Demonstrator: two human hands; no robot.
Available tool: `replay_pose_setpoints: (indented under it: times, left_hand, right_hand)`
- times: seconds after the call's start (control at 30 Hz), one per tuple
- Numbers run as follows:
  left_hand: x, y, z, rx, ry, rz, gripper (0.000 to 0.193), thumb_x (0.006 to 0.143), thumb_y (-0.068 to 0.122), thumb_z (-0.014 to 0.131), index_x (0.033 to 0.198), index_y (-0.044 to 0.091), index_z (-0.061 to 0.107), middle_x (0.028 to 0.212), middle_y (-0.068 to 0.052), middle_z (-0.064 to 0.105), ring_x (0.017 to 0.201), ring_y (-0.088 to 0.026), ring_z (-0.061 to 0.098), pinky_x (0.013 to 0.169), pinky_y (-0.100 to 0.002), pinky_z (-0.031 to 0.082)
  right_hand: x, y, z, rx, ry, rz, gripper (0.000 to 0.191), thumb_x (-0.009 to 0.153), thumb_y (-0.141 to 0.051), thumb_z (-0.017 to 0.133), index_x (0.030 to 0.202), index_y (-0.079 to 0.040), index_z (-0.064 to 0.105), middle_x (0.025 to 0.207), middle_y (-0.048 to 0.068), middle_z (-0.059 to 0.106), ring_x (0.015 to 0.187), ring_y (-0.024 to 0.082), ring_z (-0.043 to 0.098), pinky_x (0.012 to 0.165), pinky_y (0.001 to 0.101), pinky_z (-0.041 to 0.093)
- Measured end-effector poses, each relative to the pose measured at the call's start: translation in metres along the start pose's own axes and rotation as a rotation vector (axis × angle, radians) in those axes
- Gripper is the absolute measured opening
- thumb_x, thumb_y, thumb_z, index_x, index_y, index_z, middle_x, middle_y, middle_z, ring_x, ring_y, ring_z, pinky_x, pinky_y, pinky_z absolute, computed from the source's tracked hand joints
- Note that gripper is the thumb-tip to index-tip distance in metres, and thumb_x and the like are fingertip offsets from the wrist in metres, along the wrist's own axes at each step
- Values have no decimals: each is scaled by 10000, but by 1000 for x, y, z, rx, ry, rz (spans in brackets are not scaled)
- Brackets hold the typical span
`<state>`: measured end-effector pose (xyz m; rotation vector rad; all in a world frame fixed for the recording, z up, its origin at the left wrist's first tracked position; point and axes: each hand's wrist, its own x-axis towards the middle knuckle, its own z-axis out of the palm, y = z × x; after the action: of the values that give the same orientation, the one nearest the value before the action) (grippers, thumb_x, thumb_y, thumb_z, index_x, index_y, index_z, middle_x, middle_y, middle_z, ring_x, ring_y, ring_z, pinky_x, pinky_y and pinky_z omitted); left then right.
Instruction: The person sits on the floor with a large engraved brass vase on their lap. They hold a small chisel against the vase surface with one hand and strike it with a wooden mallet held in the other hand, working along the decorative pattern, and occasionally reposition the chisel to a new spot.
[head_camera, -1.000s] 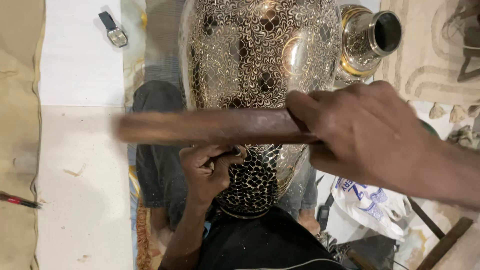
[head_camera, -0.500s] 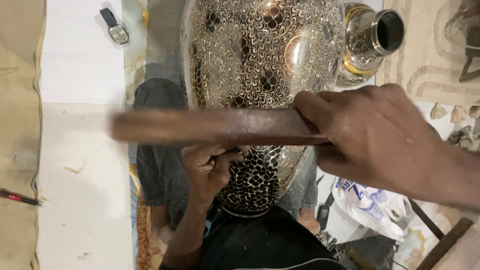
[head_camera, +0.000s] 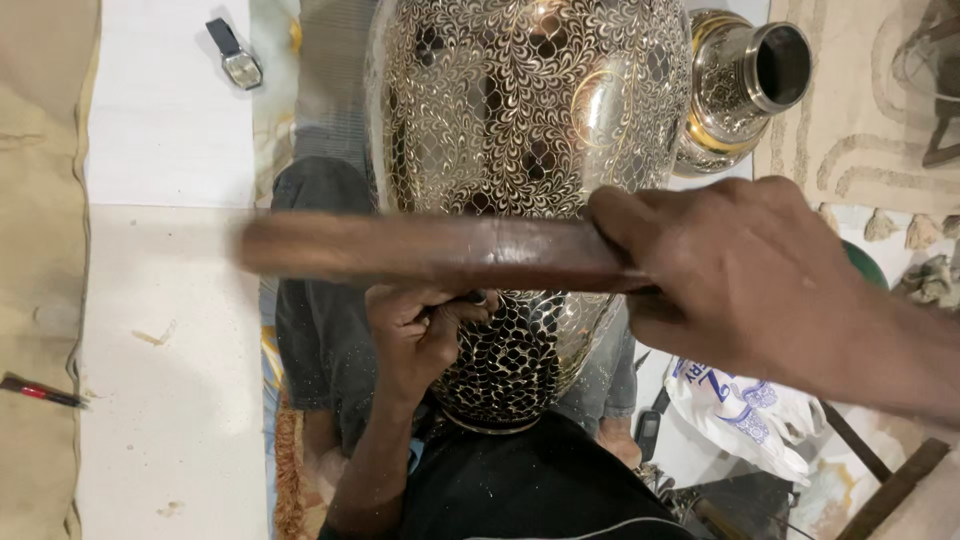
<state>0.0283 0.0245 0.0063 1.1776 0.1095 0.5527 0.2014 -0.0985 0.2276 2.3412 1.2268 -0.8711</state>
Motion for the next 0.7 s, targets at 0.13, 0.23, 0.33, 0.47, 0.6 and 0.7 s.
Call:
replay_pose_setpoints:
  times: [0.13, 0.23, 0.33, 0.47, 0.6, 0.7]
  left_hand:
    - [-1, 3, 0, -44, 23, -24, 440, 848, -239, 471, 1192, -76, 691, 989, -190, 766, 864, -201, 774, 785, -282, 693]
    - [0, 3, 2, -35, 16, 20, 410, 880, -234, 465, 1152, -48, 709, 982, -176, 768, 880, -204, 781, 789, -283, 697]
    - [1, 2, 4, -28, 34, -12, 391, 890, -231, 494, 1161, -50, 709, 947, -149, 775, 852, -183, 783, 758, -267, 696]
    - [0, 3, 2, 38, 2, 8, 352, 887, -242, 546, 1093, -31, 738, 964, -154, 771, 872, -193, 783, 778, -280, 698]
    - [0, 4, 2, 8, 21, -54, 432, 838, -243, 481, 1165, -60, 696, 975, -154, 765, 883, -190, 773, 801, -288, 697]
    - [3, 0, 3, -50, 3, 30, 406, 856, -248, 486, 1140, -56, 704, 982, -152, 768, 888, -194, 787, 799, -293, 704]
  right_hand:
    - [0, 6, 5, 358, 172, -123, 191, 752, -43, 652, 930, -66, 585, 570, 53, 603, 413, 152, 598, 392, 307, 477]
    - [-2, 12, 8, 167, 123, -114, 249, 704, -45, 675, 940, -71, 602, 552, 75, 623, 390, 186, 592, 367, 342, 468]
    - [1, 11, 12, 273, 202, -121, 194, 783, -22, 603, 974, -52, 598, 608, 76, 614, 410, 168, 575, 382, 302, 454]
    - [0, 5, 4, 92, 57, -23, 171, 776, -63, 654, 926, -65, 571, 638, 82, 616, 435, 200, 607, 433, 348, 470]
    - [3, -10, -2, 552, 422, -273, 85, 815, 3, 600, 862, -6, 529, 576, 72, 617, 469, 147, 623, 422, 282, 497]
    - [3, -10, -4, -120, -164, 104, 249, 786, -63, 653, 994, -95, 520, 626, 53, 619, 477, 167, 634, 409, 318, 489]
